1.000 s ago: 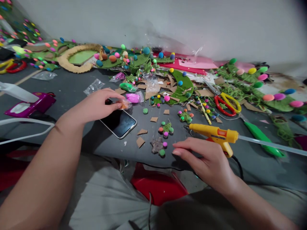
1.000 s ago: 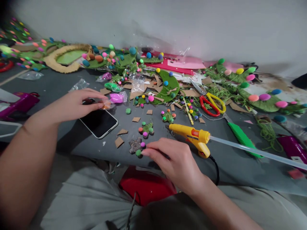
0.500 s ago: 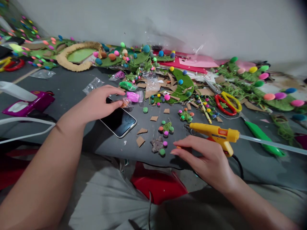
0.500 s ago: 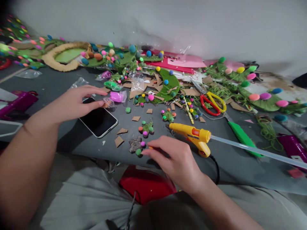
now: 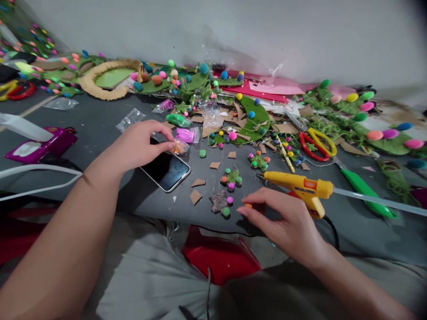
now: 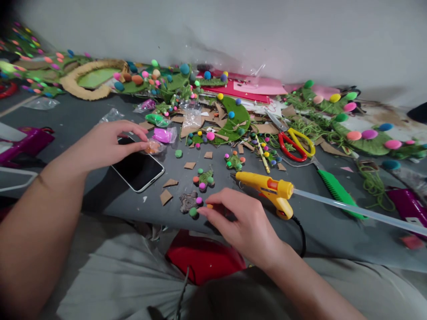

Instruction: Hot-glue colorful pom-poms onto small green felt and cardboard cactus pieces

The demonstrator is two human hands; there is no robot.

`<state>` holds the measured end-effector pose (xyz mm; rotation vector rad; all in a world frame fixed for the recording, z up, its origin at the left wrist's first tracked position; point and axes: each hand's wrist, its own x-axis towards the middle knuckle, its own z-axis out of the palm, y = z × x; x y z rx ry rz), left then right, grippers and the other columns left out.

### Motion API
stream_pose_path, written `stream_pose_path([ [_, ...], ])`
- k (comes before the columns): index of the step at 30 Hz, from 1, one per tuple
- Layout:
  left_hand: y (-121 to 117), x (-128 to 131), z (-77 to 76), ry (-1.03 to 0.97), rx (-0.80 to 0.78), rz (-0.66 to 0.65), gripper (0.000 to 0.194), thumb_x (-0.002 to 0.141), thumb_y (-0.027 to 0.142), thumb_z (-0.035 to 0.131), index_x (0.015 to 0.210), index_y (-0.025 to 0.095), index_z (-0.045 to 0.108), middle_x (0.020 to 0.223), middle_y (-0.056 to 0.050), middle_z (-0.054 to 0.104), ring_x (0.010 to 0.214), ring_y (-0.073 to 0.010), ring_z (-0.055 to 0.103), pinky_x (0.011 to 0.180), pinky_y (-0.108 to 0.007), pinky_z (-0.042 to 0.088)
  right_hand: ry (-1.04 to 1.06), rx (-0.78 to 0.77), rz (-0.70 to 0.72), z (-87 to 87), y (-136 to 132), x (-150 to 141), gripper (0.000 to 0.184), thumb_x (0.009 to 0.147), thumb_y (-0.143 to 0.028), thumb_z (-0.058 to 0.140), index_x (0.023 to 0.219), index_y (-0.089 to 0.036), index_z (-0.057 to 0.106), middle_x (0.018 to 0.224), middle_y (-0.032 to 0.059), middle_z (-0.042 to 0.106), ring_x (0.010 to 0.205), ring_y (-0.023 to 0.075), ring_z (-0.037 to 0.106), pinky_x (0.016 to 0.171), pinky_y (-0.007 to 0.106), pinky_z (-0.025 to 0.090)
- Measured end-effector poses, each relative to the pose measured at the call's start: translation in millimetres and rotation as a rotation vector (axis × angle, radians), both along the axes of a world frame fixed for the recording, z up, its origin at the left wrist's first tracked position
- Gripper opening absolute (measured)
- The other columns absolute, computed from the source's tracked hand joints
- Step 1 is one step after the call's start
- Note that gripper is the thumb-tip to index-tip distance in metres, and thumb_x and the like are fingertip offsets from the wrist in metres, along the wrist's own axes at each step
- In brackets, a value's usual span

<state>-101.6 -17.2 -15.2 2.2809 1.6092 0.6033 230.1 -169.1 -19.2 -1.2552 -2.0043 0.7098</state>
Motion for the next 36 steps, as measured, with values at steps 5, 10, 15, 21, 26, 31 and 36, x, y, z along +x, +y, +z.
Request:
stream_pose_path([
  [5,-14,18,5.7,-0.135,0.003,-0.066,0.016,0.091,0.035,0.071,0.089,0.019,0.071,0.102,-0.002,0.077,0.089,-0.0164,0.067,0.082,-0.030,0.049,-0.005,0.064,-0.035,0.8,1,-2,0.004,0.095,-0.024,0.069,0.099,-0.023,0.070,0.089,0.0017,0.076,0.078,0.0146,0.071,0.073,0.026,0.058],
  [10,-48,58,9.1,-0.446,-0.165,-0.323,0.018,0.094,0.034,0.068,0.092,0.019,0.059,0.108,-0.006,0.073,0.094,-0.0173,0.069,0.084,-0.029,0.055,0.072,0.150,-0.034,6.2,7,-6,0.016,0.095,-0.014,0.066,0.106,-0.022,0.073,0.097,0.0029,0.076,0.089,0.0145,0.071,0.083,0.027,0.057],
  [15,-76,86,9.6,-0.492,-0.338,-0.438,0.012,0.098,0.029,0.063,0.097,0.019,0.055,0.109,-0.006,0.068,0.095,-0.0162,0.068,0.083,-0.028,0.057,0.135,0.168,-0.086,10.6,10,-9,0.012,0.093,-0.015,0.070,0.103,-0.018,0.076,0.092,0.0025,0.074,0.084,0.0121,0.069,0.079,0.023,0.054],
  [21,-85,97,2.7,-0.660,-0.508,-0.466,0.015,0.097,0.027,0.065,0.097,0.019,0.053,0.112,-0.005,0.063,0.087,-0.0126,0.068,0.079,-0.026,0.058,0.128,0.105,-0.124,9.6,11,-10,0.007,0.095,-0.018,0.068,0.095,-0.019,0.075,0.085,0.0008,0.072,0.078,0.0112,0.065,0.074,0.023,0.052],
  [26,-85,98,-1.4,-0.785,-0.578,-0.428,0.017,0.095,0.027,0.069,0.099,0.020,0.054,0.112,-0.004,0.062,0.085,-0.0107,0.067,0.074,-0.023,0.057,0.126,0.026,-0.161,6.2,11,-8,0.009,0.089,-0.026,0.077,0.095,-0.020,0.074,0.085,0.0009,0.071,0.077,0.0129,0.064,0.067,0.025,0.051],
  [31,-86,100,-2.4,-0.861,-0.622,-0.423,0.019,0.093,0.024,0.072,0.100,0.020,0.055,0.110,-0.004,0.065,0.086,-0.0114,0.069,0.073,-0.022,0.057,0.133,-0.008,-0.169,6.1,9,-7,0.010,0.087,-0.024,0.079,0.096,-0.021,0.074,0.083,0.0000,0.069,0.075,0.0121,0.063,0.068,0.025,0.051],
  [36,-86,106,-3.7,-0.979,-0.688,-0.472,0.024,0.089,0.019,0.077,0.097,0.018,0.054,0.104,-0.004,0.068,0.088,-0.0117,0.070,0.078,-0.022,0.058,0.158,-0.031,-0.143,8.4,7,-8,0.012,0.085,-0.021,0.080,0.094,-0.023,0.074,0.079,-0.0030,0.067,0.072,0.0106,0.060,0.065,0.023,0.049],
])
